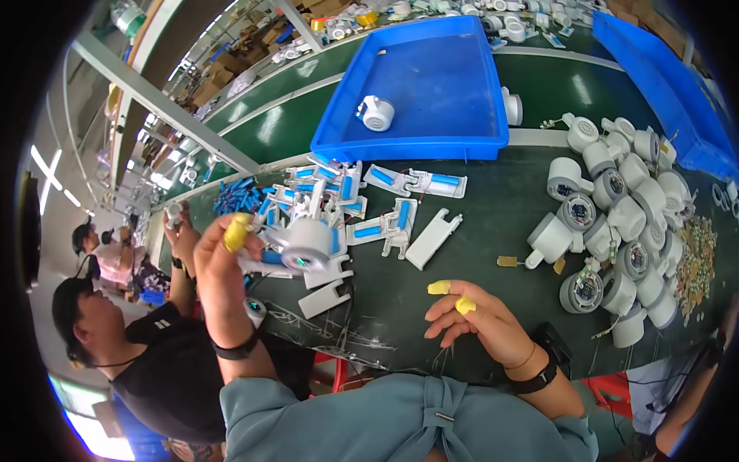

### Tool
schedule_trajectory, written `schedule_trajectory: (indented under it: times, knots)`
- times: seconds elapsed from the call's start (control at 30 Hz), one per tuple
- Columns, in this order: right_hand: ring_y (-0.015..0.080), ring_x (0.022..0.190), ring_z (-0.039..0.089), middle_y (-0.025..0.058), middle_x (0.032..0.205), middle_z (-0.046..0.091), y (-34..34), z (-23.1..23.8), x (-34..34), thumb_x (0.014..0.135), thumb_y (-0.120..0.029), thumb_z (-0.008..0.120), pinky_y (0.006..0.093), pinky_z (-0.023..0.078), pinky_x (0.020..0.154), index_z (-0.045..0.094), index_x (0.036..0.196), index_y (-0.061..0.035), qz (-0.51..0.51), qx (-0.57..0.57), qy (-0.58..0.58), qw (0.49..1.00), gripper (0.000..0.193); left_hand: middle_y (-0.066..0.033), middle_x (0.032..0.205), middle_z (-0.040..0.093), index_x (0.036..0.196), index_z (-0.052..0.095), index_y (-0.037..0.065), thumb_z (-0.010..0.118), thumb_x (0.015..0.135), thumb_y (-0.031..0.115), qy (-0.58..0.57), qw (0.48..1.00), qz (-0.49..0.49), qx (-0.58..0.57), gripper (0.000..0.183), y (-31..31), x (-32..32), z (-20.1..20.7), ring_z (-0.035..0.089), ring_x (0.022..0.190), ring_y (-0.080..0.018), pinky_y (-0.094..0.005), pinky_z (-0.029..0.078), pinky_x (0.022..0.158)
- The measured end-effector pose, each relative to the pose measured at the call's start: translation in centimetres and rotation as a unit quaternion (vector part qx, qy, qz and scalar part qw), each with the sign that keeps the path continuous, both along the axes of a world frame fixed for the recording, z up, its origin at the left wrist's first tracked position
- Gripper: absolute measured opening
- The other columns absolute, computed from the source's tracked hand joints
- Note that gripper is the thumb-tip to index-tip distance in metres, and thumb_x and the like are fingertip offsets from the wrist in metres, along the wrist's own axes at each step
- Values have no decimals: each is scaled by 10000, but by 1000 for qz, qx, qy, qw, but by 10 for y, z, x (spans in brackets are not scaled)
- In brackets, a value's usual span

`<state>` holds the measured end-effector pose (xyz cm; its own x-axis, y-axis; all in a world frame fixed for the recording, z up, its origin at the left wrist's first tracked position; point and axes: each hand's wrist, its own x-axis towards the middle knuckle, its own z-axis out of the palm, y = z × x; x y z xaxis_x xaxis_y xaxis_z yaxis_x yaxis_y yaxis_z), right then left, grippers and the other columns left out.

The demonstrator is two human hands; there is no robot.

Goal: The person assembles electronic devices by hand, picking up a white plastic housing, a circuit board, and a battery pack. They connect the components, tuck the wires inside, and snap a white plastic cover onto the assembly before placing the unit into a blue tray.

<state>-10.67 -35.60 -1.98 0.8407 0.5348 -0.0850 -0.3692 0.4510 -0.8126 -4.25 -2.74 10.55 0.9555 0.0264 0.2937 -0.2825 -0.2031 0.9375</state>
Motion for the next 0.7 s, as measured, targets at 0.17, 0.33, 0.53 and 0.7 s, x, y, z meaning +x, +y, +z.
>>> schedule_trajectory:
  times: [0.17, 0.33, 0.53, 0.7]
  knots:
    - [254, 888, 652, 158, 1058, 600, 0, -5, -1, 970, -346, 442, 311, 543, 692, 438, 1284, 3, -25, -22, -7, 999, 469, -2, 749, 618, 971, 644, -28, 590, 899, 187, 26, 957, 186, 222, 234, 103, 61, -4, 541, 669, -63, -194, 403, 621]
    - [239, 862, 647, 157, 1034, 606, -3, -12, -2, 969, -297, 447, 302, 539, 677, 464, 1254, 1, -62, -25, 0, 998, 412, -107, 871, 673, 1037, 637, -12, 613, 856, 234, 66, 925, 234, 292, 306, 180, 113, -36, 630, 787, -185, -288, 465, 694]
    - [224, 868, 643, 145, 1036, 607, -5, -17, 4, 966, -241, 459, 288, 527, 684, 478, 1239, -2, -90, -13, 33, 995, 364, -173, 885, 687, 1041, 635, 12, 614, 828, 275, 142, 708, 321, 613, 339, 117, 145, -46, 664, 829, -318, -385, 500, 715]
    - [169, 888, 626, 99, 1046, 603, -5, -14, 7, 978, -221, 469, 258, 506, 712, 487, 1244, -7, -48, -9, 56, 997, 342, -225, 978, 667, 1135, 599, -6, 703, 779, 332, -125, 865, 130, 469, 502, 28, 227, -82, 660, 914, -351, -413, 513, 767]
